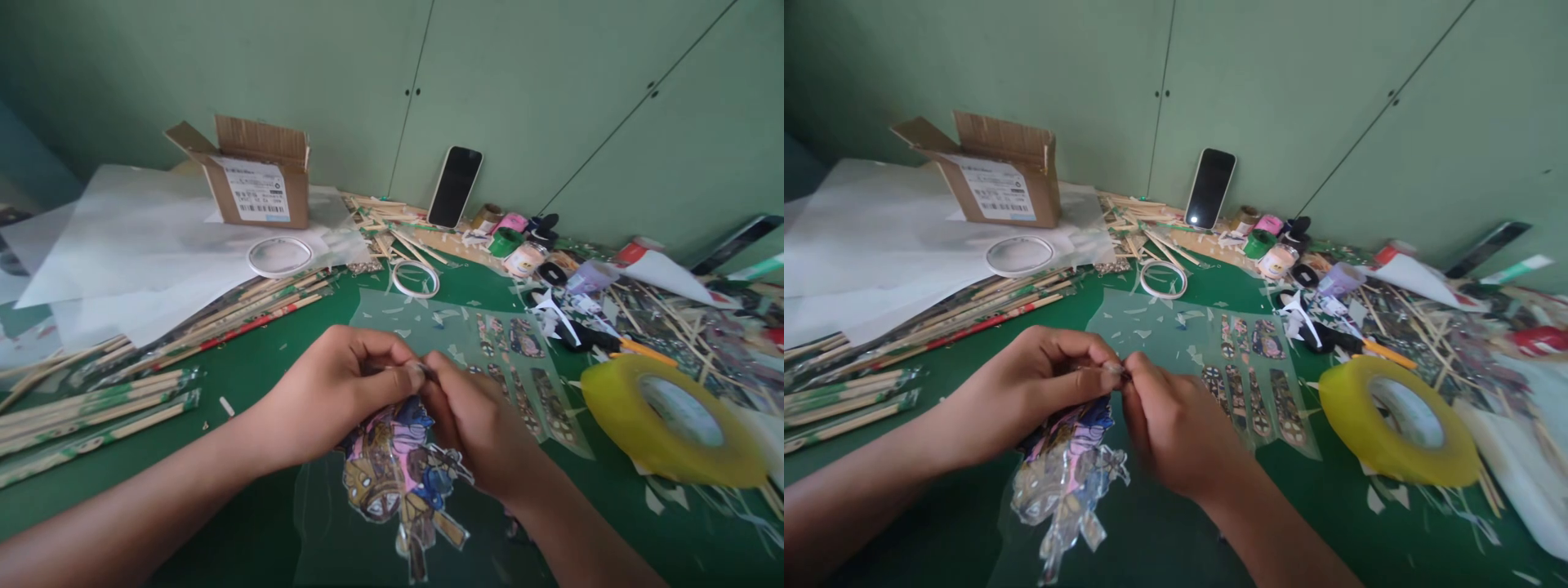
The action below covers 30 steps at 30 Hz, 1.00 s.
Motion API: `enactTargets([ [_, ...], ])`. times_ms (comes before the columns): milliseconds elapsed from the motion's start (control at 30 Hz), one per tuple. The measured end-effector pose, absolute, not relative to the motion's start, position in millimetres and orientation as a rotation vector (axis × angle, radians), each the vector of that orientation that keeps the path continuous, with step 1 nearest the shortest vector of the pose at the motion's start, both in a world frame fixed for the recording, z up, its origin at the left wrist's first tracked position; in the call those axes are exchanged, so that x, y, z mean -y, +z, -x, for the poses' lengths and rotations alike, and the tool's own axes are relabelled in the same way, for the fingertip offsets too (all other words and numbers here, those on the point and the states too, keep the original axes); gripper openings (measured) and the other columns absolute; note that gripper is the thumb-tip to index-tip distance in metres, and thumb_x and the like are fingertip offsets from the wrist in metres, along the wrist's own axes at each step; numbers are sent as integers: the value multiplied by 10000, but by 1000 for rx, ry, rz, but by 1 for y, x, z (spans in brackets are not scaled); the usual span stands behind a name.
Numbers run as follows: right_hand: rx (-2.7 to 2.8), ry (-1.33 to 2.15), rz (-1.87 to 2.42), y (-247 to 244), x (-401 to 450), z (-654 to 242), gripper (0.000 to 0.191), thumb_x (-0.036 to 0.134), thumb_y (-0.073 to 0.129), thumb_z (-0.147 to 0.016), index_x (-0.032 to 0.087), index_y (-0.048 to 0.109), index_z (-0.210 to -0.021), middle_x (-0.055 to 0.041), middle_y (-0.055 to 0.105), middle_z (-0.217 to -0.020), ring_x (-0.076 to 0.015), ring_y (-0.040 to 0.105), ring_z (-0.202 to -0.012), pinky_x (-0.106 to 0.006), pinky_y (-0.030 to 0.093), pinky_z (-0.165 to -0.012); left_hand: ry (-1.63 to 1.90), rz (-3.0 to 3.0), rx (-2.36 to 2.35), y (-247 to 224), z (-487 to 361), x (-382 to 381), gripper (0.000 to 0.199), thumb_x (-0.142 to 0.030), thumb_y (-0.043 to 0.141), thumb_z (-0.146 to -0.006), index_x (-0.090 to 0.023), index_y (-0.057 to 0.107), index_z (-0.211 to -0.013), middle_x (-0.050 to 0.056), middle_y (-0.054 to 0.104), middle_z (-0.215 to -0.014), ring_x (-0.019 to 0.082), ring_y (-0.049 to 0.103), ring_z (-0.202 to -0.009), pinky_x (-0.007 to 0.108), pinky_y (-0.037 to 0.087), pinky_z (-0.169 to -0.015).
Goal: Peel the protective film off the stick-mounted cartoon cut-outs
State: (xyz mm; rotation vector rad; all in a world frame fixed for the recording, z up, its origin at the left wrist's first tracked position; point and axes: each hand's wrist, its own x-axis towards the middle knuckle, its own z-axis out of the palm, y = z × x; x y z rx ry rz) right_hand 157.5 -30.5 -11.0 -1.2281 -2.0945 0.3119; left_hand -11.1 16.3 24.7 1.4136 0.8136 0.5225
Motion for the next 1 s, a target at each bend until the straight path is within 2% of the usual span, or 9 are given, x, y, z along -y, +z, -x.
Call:
enactTargets([
  [267,2012,354,1215,-7,30,-154,170,169,360,-931,210,413,-774,69,394,-548,-75,370,-424,-225,265,-436,577,-1505,-867,26,11,-11,98,-210,616,-764,-144,573,-705,-56,470,-563,55,380,-491,170,270,-431],
  [433,2016,411,1205,-11,30,-159,116,176,398,-893,213,414,-785,62,397,-569,-83,350,-452,-227,253,-436,549,-1444,-780,27,11,-14,33,-173,585,-771,-148,563,-767,-36,522,-665,75,446,-592,178,338,-512],
  [567,1956,426,1250,-20,26,-165,118,190,503,-845,216,422,-762,65,407,-579,-78,357,-467,-226,243,-439,542,-1390,-825,22,12,-20,108,-241,642,-761,-153,580,-773,-24,564,-686,92,490,-619,197,361,-541],
  [633,1875,438,1267,-22,24,-167,72,213,487,-882,205,483,-811,58,431,-592,-79,391,-479,-224,275,-456,588,-1388,-887,20,12,-24,154,-286,650,-765,-154,580,-729,-31,546,-646,87,468,-592,203,352,-538],
  [767,1595,676,1222,-18,21,-167,190,293,415,-961,198,576,-927,75,366,-549,-73,350,-445,-215,291,-439,507,-1508,-958,17,11,-27,195,-310,636,-776,-144,615,-677,-29,530,-595,81,440,-554,205,329,-517],
  [900,1566,768,1219,-13,19,-164,209,315,553,-897,186,546,-733,64,416,-554,-62,376,-471,-213,306,-448,494,-1510,-1000,14,7,-26,184,-308,682,-743,-144,631,-677,-25,554,-550,84,472,-499,197,347,-477],
  [1000,1445,891,1150,-14,19,-161,247,344,565,-895,195,509,-705,84,378,-526,-49,339,-434,-210,298,-430,628,-1293,-948,12,5,-24,217,-356,704,-734,-160,616,-705,-37,552,-536,88,500,-473,192,385,-457],
])
